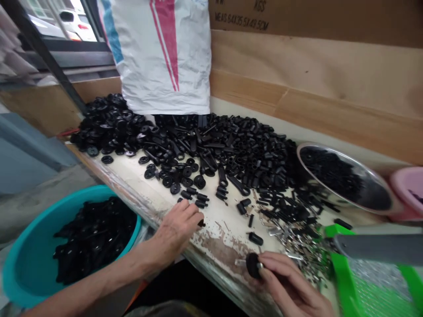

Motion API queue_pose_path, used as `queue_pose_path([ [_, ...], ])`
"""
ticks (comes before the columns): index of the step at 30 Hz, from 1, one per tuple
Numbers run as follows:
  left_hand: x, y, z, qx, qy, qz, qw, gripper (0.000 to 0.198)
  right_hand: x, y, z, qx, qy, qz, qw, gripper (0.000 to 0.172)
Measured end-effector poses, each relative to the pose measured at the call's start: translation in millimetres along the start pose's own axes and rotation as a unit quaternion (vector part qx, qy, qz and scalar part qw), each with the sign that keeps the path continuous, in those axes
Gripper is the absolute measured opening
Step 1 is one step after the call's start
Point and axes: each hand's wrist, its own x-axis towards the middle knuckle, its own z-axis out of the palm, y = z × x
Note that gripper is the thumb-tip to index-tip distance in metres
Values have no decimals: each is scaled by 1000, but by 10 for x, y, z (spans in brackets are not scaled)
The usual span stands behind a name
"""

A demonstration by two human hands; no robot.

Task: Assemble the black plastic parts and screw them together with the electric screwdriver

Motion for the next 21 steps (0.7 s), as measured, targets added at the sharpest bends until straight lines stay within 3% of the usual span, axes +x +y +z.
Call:
queue_pose_path([
  [2,27,135,-55,-200,-6,-48,979,15,-1,-53,27,45,31,61,997,12],
  [3,41,221,-81,-317,-28,-83,944,14,7,-78,37,67,39,84,993,11],
  [5,73,406,-105,-525,-76,-141,836,15,32,-116,48,101,38,110,988,11],
  [7,104,567,-79,-650,-97,-169,734,16,54,-129,49,119,37,115,986,12],
  [9,127,669,-17,-706,-96,-181,678,17,59,-112,44,134,44,113,984,12],
  [12,142,713,70,-735,-87,-189,645,16,51,-64,31,156,56,118,979,11],
  [18,164,715,95,-740,-82,-205,635,15,152,-202,-58,102,93,101,985,8],
  [21,186,709,97,-756,-76,-188,623,17,240,-330,-140,54,70,108,990,5],
])
